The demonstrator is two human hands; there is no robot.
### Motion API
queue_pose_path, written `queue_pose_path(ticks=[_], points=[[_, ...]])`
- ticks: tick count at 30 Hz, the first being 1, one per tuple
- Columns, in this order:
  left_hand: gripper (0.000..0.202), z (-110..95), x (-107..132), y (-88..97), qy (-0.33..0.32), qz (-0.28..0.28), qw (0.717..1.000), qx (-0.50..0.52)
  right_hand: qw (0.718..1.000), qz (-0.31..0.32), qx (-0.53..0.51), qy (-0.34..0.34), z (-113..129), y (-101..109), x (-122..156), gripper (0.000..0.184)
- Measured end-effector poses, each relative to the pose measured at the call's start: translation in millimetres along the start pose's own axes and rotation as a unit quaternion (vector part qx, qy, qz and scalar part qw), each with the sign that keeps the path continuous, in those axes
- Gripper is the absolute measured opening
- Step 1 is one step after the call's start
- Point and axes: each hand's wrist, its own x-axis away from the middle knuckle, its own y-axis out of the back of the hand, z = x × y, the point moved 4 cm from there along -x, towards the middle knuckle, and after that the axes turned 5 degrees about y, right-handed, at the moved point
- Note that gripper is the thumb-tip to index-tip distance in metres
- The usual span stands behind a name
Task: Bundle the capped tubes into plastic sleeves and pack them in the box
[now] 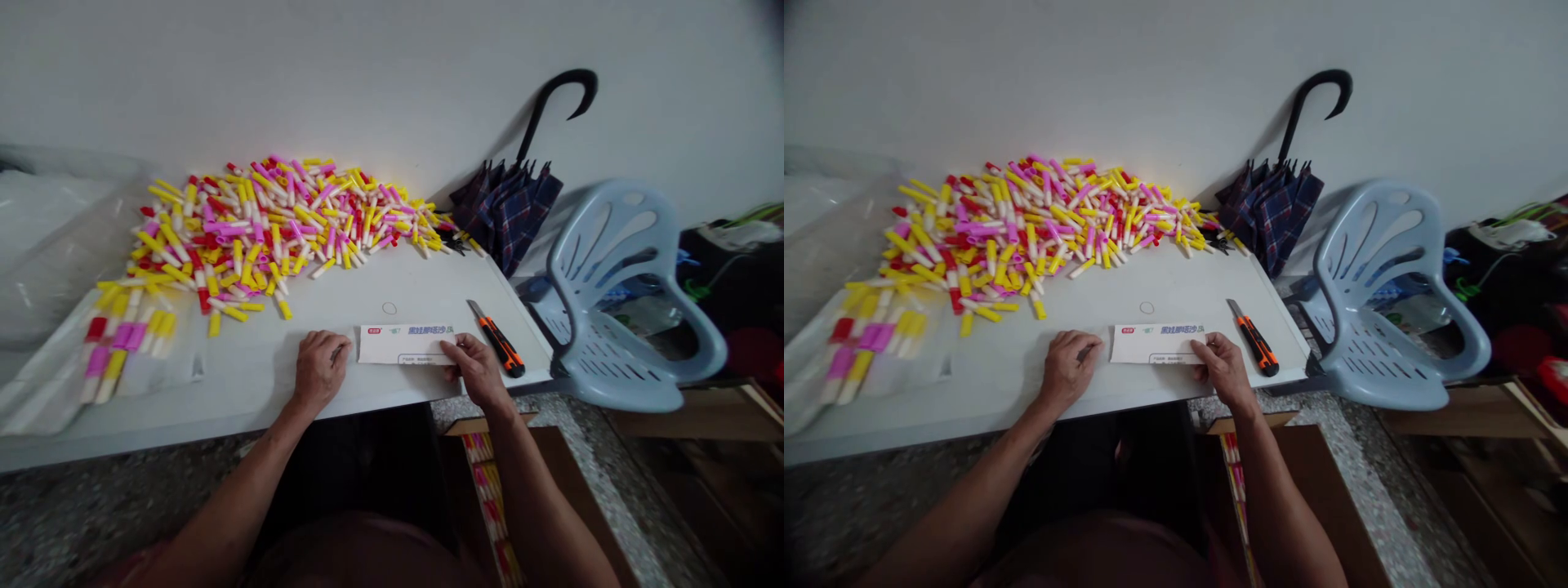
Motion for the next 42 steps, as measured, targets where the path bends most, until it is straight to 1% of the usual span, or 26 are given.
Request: queue_pose_path(ticks=[11, 20, 24, 27, 31, 33, 36, 38, 40, 41, 42], points=[[0.017, 0.5, 0.2, 0.6, 0.009, -0.005, 1.0, -0.002, 0.999, 0.035, 0.0, 0.013, 4.0, 8.4, -6.2, 0.036], [0.018, -0.6, 1.3, -0.8, -0.01, -0.002, 1.0, -0.005, 0.999, 0.045, 0.009, 0.002, 8.3, -0.4, -8.9, 0.035], [0.017, -2.2, 1.5, -0.6, -0.017, 0.0, 1.0, -0.011, 0.997, 0.068, 0.018, -0.032, 5.3, -6.2, -17.3, 0.036], [0.017, -2.8, 2.4, -0.7, -0.022, -0.001, 1.0, -0.016, 0.995, 0.082, 0.013, -0.058, 0.3, -15.9, -22.6, 0.037], [0.021, -7.3, 3.1, -0.6, -0.053, 0.008, 0.998, -0.046, 0.988, 0.128, 0.036, -0.076, -5.1, -41.4, -25.5, 0.035], [0.021, -10.8, 2.2, 1.6, -0.062, 0.013, 0.996, -0.057, 0.985, 0.141, 0.058, -0.076, -6.8, -56.2, -27.2, 0.031], [0.019, -13.6, -0.4, 7.3, -0.057, 0.016, 0.996, -0.064, 0.981, 0.149, 0.095, -0.079, -9.5, -76.8, -30.9, 0.021], [0.019, -12.7, -0.9, 10.1, -0.055, 0.024, 0.996, -0.061, 0.976, 0.153, 0.136, -0.076, -9.6, -88.0, -33.0, 0.016], [0.02, -9.1, 0.4, 11.4, -0.051, 0.033, 0.997, -0.049, 0.965, 0.155, 0.202, -0.057, -6.4, -95.8, -33.5, 0.017], [0.02, -6.6, 1.8, 11.6, -0.044, 0.037, 0.997, -0.042, 0.955, 0.155, 0.252, -0.038, -3.2, -97.9, -33.1, 0.018], [0.02, -4.1, 3.5, 11.6, -0.035, 0.041, 0.998, -0.035, 0.938, 0.153, 0.311, -0.014, 0.9, -98.9, -32.5, 0.02]])
